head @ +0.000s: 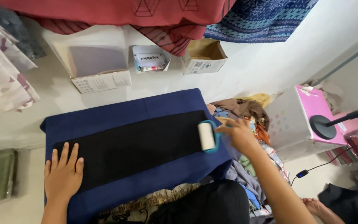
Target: The person cleans a black garment using a lint roller and then places the garment into a plastic bag.
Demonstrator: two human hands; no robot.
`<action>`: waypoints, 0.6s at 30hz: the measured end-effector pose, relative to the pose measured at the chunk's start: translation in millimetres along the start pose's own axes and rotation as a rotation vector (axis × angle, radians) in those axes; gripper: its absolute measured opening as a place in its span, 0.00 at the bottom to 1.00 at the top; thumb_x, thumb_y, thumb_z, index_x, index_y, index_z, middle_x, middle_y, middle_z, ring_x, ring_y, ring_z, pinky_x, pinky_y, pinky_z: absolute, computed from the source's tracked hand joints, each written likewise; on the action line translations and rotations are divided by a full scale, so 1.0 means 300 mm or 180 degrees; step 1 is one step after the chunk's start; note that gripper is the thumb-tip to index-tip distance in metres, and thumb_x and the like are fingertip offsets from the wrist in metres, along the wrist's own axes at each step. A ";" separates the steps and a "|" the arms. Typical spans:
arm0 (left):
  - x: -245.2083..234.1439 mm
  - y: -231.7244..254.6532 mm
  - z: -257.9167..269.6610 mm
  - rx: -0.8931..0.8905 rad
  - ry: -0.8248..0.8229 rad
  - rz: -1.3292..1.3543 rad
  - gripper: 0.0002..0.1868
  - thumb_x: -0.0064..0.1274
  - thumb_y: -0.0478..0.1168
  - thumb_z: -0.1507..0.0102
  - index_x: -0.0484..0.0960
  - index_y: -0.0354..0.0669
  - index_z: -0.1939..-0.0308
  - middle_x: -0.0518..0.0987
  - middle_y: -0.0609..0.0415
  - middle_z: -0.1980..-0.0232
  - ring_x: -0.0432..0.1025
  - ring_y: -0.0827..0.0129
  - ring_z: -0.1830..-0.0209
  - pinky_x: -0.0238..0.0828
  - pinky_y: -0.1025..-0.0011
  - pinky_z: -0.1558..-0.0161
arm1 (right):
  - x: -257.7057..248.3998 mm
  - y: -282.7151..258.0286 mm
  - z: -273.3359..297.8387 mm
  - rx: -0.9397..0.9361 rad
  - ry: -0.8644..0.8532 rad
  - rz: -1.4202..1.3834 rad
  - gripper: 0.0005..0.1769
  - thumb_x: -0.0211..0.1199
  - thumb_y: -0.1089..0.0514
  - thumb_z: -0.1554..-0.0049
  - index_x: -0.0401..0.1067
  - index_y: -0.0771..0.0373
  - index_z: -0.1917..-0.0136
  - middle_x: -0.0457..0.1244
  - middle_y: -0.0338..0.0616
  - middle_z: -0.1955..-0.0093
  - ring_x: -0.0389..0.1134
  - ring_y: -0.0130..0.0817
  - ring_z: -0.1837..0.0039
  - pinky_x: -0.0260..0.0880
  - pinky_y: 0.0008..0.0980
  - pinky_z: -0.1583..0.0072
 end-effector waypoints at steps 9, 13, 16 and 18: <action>0.022 -0.014 -0.006 -0.0039 0.0028 -0.0141 0.34 0.23 0.65 0.31 0.60 0.70 0.22 0.59 0.65 0.17 0.51 0.56 0.17 0.46 0.54 0.23 | 0.047 -0.047 0.000 0.0847 0.0463 0.0225 0.32 0.64 0.65 0.49 0.76 0.33 0.36 0.65 0.37 0.47 0.64 0.43 0.45 0.57 0.49 0.38; 0.028 -0.018 -0.011 0.0015 0.0056 -0.0121 0.33 0.23 0.64 0.30 0.60 0.69 0.22 0.59 0.64 0.17 0.52 0.55 0.17 0.47 0.54 0.24 | 0.055 -0.128 -0.119 0.0581 0.1134 -0.0023 0.30 0.64 0.67 0.54 0.81 0.37 0.43 0.60 0.39 0.58 0.58 0.45 0.56 0.53 0.48 0.47; 0.034 -0.023 -0.014 0.0037 0.0040 -0.0050 0.34 0.25 0.63 0.31 0.60 0.69 0.21 0.59 0.62 0.17 0.50 0.54 0.17 0.46 0.54 0.24 | 0.083 -0.143 -0.184 0.0548 0.0891 -0.0450 0.28 0.64 0.68 0.51 0.80 0.39 0.42 0.61 0.40 0.53 0.58 0.45 0.54 0.52 0.45 0.43; 0.043 -0.026 -0.016 0.0039 -0.0038 -0.0046 0.33 0.23 0.64 0.31 0.59 0.69 0.22 0.58 0.62 0.17 0.49 0.54 0.17 0.45 0.53 0.24 | 0.089 -0.133 -0.194 0.0527 0.0806 -0.0236 0.29 0.63 0.69 0.51 0.80 0.39 0.42 0.62 0.40 0.52 0.59 0.45 0.53 0.53 0.48 0.41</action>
Point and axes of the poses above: each hand's wrist, its own z-axis away from the middle knuckle, its own x-axis out of the palm, y = z × x, the point moved 8 cm from there along -z, towards the middle knuckle
